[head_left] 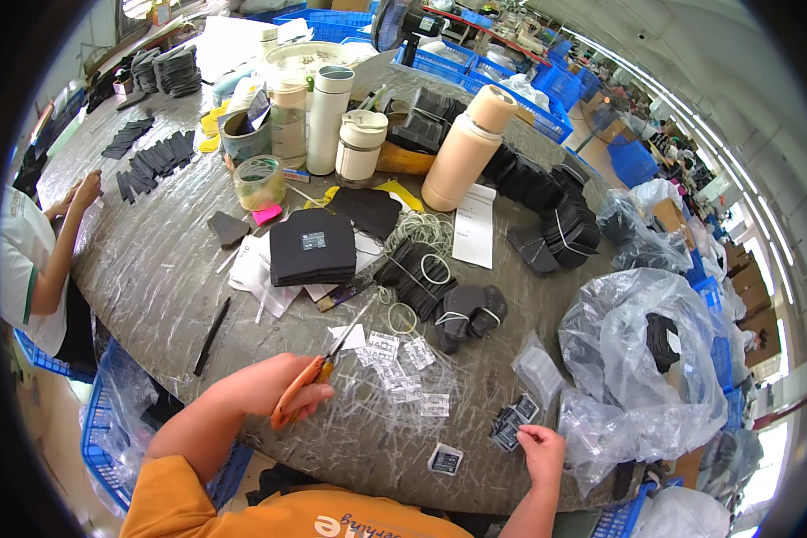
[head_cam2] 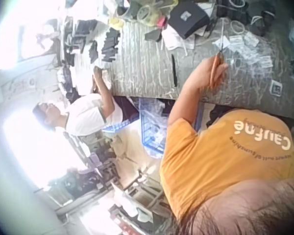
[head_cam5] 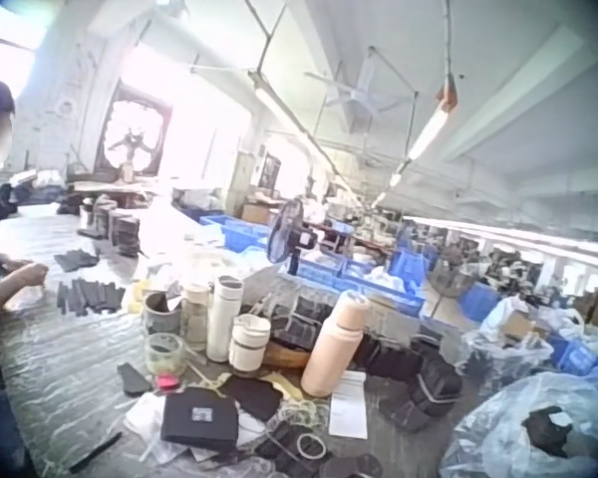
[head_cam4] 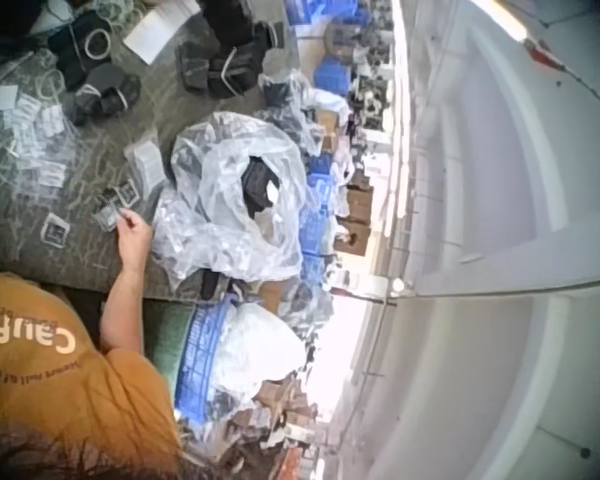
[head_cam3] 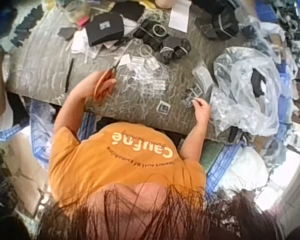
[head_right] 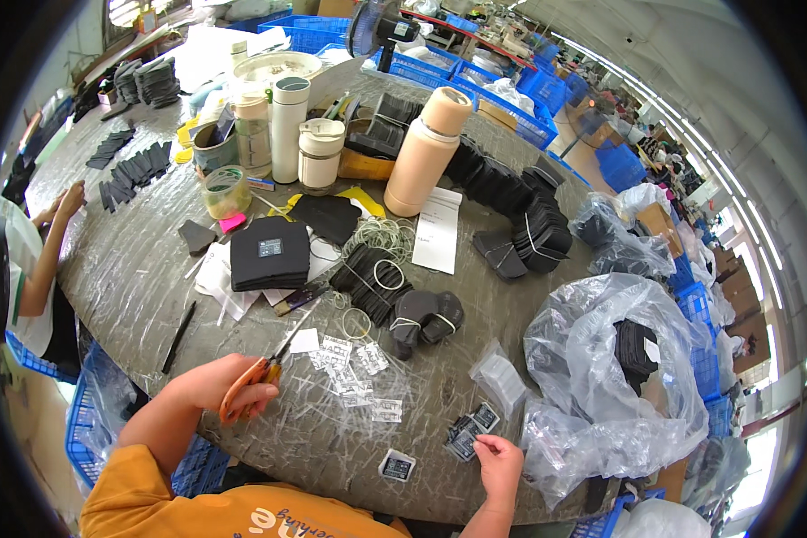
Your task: Cutting small labels from a sheet using scissors in a factory setting.
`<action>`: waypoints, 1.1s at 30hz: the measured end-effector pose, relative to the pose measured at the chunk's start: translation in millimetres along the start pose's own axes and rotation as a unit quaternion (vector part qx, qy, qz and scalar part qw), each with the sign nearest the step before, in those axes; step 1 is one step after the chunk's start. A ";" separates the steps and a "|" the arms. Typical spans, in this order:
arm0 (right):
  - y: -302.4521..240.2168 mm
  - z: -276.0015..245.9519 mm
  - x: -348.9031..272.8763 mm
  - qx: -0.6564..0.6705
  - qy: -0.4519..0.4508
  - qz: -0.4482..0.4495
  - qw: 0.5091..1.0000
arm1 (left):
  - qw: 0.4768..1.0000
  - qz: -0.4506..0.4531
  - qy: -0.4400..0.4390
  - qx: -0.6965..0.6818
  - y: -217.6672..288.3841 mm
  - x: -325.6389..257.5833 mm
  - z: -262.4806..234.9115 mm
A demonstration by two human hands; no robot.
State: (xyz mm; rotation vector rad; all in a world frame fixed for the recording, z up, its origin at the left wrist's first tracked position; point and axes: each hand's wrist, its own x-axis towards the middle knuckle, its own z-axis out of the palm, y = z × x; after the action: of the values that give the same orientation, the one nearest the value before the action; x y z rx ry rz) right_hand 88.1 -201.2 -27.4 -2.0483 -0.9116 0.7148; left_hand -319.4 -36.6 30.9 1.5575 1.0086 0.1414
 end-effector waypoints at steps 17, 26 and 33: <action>-1.2 14.2 -79.5 -0.316 -0.066 -0.075 0.944 | 0.861 0.184 0.025 -0.473 -37.1 42.1 -8.4; -39.6 92.8 -44.8 -0.311 -0.102 -0.136 0.935 | 0.899 0.174 0.095 -0.390 -48.2 39.7 -13.4; -55.3 111.7 -42.5 -0.309 -0.100 -0.155 0.933 | 0.899 0.155 0.057 -0.407 -45.4 33.5 -16.3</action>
State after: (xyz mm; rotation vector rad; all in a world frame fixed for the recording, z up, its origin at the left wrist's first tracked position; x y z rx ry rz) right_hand -37.7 -163.3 -35.9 -2.2962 -1.7075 0.5035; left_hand -331.8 -6.6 -18.0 0.9171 0.6403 0.7836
